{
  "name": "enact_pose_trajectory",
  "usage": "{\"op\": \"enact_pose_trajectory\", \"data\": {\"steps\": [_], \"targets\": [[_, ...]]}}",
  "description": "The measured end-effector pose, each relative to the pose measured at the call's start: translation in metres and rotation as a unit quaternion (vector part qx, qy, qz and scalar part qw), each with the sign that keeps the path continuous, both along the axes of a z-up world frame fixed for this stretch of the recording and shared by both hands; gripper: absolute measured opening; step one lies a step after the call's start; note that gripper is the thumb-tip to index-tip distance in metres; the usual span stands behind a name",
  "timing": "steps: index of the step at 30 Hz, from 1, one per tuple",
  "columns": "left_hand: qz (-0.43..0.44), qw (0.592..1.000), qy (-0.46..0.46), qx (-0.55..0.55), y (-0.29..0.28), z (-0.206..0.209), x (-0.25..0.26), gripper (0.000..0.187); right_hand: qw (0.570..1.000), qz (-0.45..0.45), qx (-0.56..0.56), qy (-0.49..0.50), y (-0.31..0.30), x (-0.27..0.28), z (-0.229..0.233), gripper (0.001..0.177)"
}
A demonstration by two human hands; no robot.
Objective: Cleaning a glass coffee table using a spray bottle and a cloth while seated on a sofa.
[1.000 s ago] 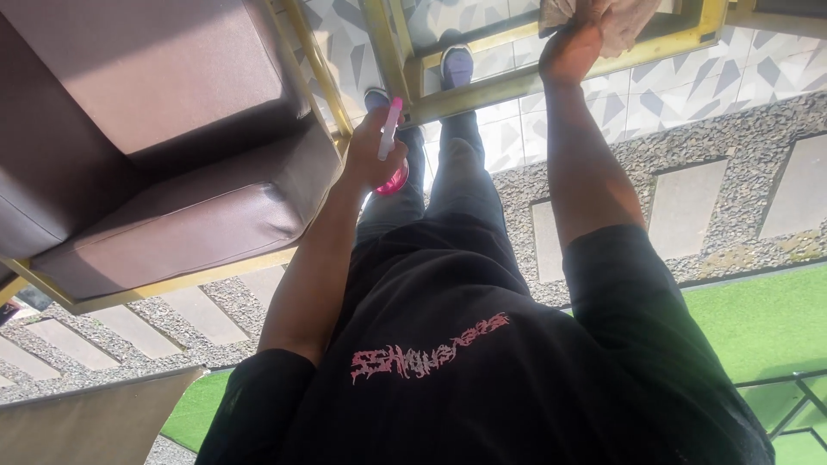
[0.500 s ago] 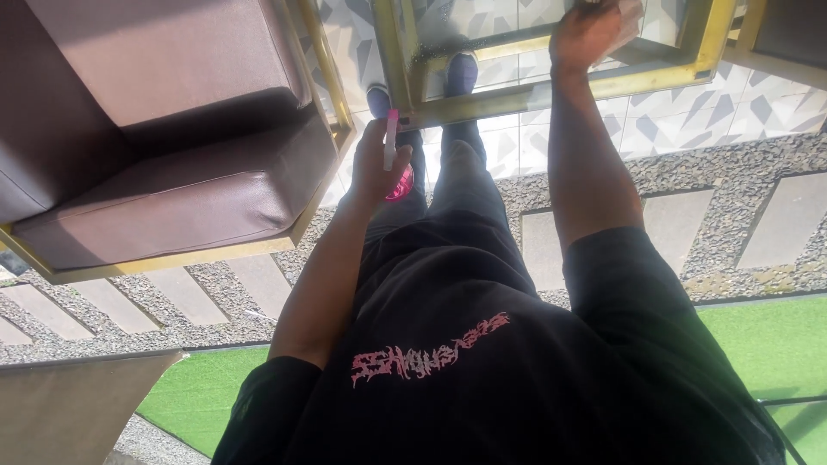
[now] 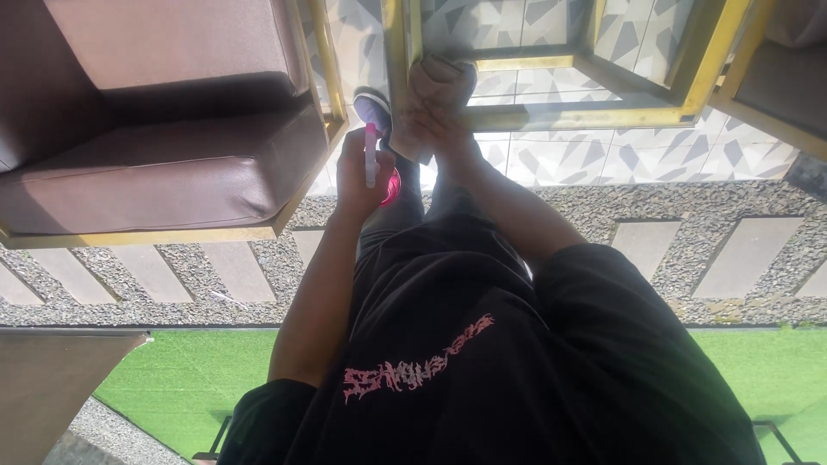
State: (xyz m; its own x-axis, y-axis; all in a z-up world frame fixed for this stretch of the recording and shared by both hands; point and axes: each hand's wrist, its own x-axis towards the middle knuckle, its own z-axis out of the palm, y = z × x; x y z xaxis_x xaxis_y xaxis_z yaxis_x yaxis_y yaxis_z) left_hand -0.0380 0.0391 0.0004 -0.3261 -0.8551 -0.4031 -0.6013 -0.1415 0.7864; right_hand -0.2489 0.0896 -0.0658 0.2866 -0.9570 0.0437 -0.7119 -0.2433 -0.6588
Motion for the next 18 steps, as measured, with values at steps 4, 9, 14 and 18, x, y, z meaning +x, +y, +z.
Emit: {"op": "enact_pose_trajectory", "data": {"steps": [4, 9, 14, 18], "targets": [[0.03, 0.998, 0.015, 0.055, 0.002, 0.0, -0.008, 0.03, 0.987, -0.106, 0.112, 0.034, 0.018, -0.071, -0.005, 0.027], [0.027, 0.998, 0.024, 0.057, 0.001, 0.006, -0.017, 0.026, 0.963, -0.147, -0.009, 0.226, 0.028, -0.188, -0.082, 0.06], [0.021, 0.998, 0.05, 0.006, 0.008, 0.003, -0.018, 0.027, 0.882, -0.388, 0.101, 0.246, -0.037, -0.163, -0.097, 0.082], [0.022, 0.997, 0.043, 0.055, 0.006, 0.013, -0.018, 0.029, 0.937, -0.285, 0.025, 0.203, -0.035, -0.062, -0.116, 0.081]]}}
